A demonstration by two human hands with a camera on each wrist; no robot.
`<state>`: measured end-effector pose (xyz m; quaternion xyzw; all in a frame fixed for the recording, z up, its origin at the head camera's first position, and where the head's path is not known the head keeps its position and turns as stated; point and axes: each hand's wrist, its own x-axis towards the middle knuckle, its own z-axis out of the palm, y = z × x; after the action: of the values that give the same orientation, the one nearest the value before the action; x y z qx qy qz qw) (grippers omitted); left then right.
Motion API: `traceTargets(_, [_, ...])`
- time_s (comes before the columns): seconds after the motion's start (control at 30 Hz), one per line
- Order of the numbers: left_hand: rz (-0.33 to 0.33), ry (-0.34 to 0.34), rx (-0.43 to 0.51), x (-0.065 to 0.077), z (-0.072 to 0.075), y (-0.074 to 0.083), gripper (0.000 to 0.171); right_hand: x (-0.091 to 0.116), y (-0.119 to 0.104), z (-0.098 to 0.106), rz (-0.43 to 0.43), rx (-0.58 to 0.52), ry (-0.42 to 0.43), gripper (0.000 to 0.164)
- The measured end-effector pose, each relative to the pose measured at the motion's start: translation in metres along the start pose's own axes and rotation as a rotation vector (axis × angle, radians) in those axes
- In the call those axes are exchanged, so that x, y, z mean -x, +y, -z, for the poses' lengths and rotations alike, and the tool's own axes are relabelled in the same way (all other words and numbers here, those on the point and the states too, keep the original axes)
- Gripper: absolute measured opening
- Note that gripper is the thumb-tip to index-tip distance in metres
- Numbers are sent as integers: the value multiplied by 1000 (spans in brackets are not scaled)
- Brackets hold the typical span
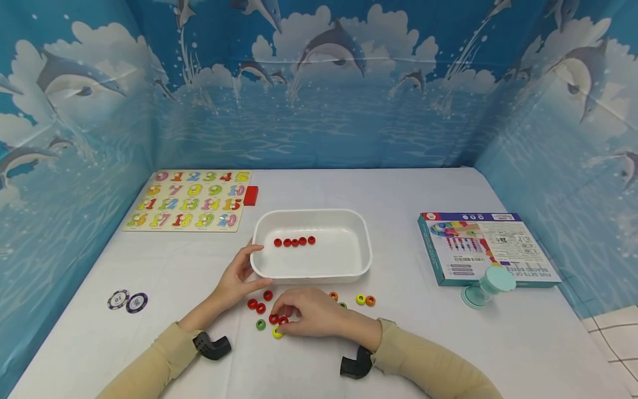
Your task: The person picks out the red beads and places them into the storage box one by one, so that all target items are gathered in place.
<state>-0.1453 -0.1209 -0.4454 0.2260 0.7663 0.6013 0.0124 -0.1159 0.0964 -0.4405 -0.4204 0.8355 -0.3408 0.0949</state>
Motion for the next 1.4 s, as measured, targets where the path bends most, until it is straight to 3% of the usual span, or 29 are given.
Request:
traceTargets(0.3, [13,-2,3,0,0,1,66,1,0,2,-76,-18,-69,23])
traceTargets(0.53, [9,-1,22,-1,0,1,66,1,-1,9,-85,18,-27,18])
traceTargets(0.67, [22,-2,10,2,-1,1,67,2,-9,29,-48,-64,-20,19])
traceTargets(0.8, [32,0,5,2,-1,0,68,-3,-15,65,-16,-139,8,20])
traceTargets(0.97, [41,4,12,0,0,1,69,-27,-10,107,19,-152,10,22])
traceTargets(1.1, [40,9,5,0,1,0,68,-58,10,124,0,-196,-43,25])
traceTargets(1.27, [27,8,12,0,0,0,66,-97,41,121,-78,-191,-135,26])
traceTargets(1.4, [8,3,23,-1,-2,1,67,-117,56,110,-137,-152,-245,29])
